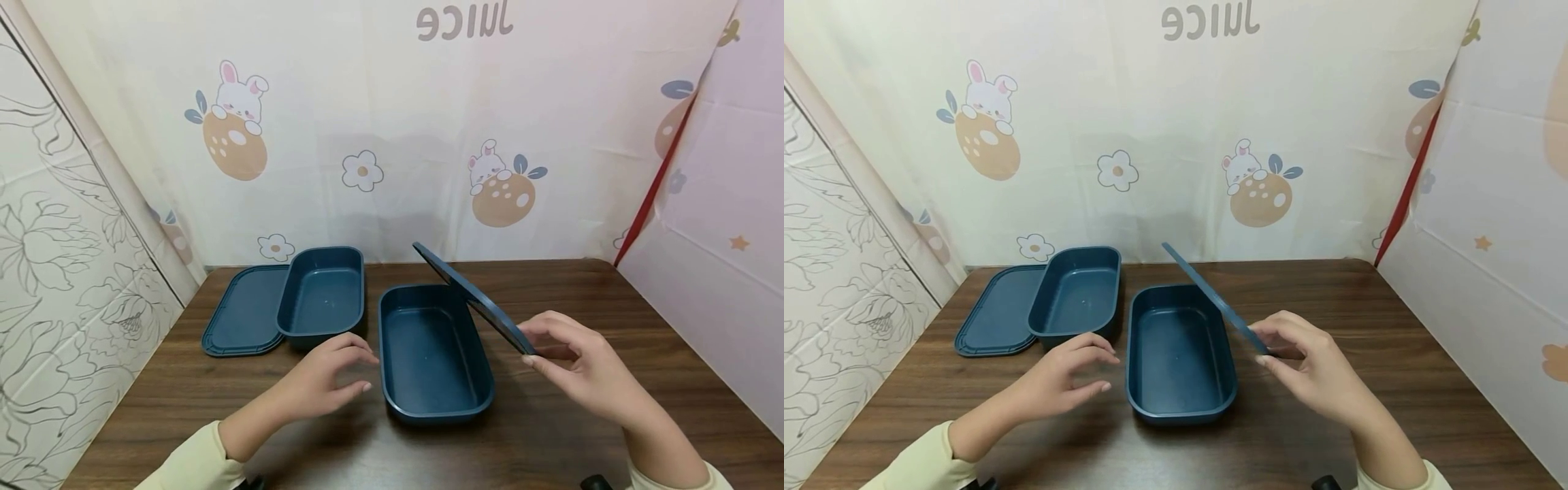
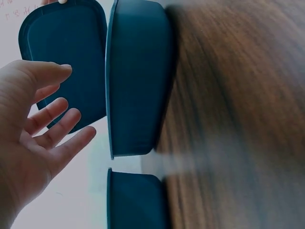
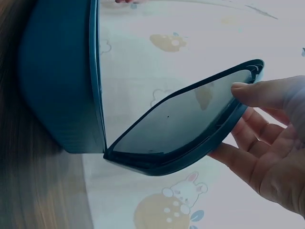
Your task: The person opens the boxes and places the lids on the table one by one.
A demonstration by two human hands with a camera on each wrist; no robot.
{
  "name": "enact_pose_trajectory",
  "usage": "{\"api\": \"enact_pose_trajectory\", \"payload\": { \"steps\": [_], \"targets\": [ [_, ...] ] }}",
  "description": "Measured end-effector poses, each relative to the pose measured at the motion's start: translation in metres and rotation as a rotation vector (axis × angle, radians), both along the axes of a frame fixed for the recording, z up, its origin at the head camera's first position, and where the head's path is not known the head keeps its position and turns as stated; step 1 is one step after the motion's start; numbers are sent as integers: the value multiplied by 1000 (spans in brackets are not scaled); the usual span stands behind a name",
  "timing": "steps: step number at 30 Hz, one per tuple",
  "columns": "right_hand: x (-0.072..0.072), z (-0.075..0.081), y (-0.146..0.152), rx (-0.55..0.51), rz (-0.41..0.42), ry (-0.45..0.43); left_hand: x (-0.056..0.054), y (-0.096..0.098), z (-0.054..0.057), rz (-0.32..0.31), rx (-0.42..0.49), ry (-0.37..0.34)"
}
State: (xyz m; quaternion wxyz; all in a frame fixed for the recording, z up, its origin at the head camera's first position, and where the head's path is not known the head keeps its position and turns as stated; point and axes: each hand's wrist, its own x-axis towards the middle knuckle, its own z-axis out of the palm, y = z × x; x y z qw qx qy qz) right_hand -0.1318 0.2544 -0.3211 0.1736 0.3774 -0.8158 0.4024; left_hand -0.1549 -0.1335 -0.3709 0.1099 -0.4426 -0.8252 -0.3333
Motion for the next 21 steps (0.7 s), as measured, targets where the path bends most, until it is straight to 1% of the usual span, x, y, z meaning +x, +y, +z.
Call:
{"api": "enact_pose_trajectory", "payload": {
  "steps": [2,5,9,12,15,18,21],
  "targets": [
    [0,-1,3,-15,-14,-12,2,-1,-2,17,13,-49],
    [0,-2,7,-25,-41,-17,4,-3,-5,42,32,-141],
    [-1,-5,11,-44,-63,-27,5,-3,-9,99,55,-267],
    [-2,-7,15,-75,-60,-48,3,-3,-12,140,77,-354],
    [-3,-9,18,-121,-48,-76,1,-2,-15,168,108,-448],
    [-5,-11,22,-173,-17,-103,-1,0,-18,181,146,-548],
    [-5,-13,25,-194,-25,-110,-1,4,-20,193,184,-626]
  ]
}}
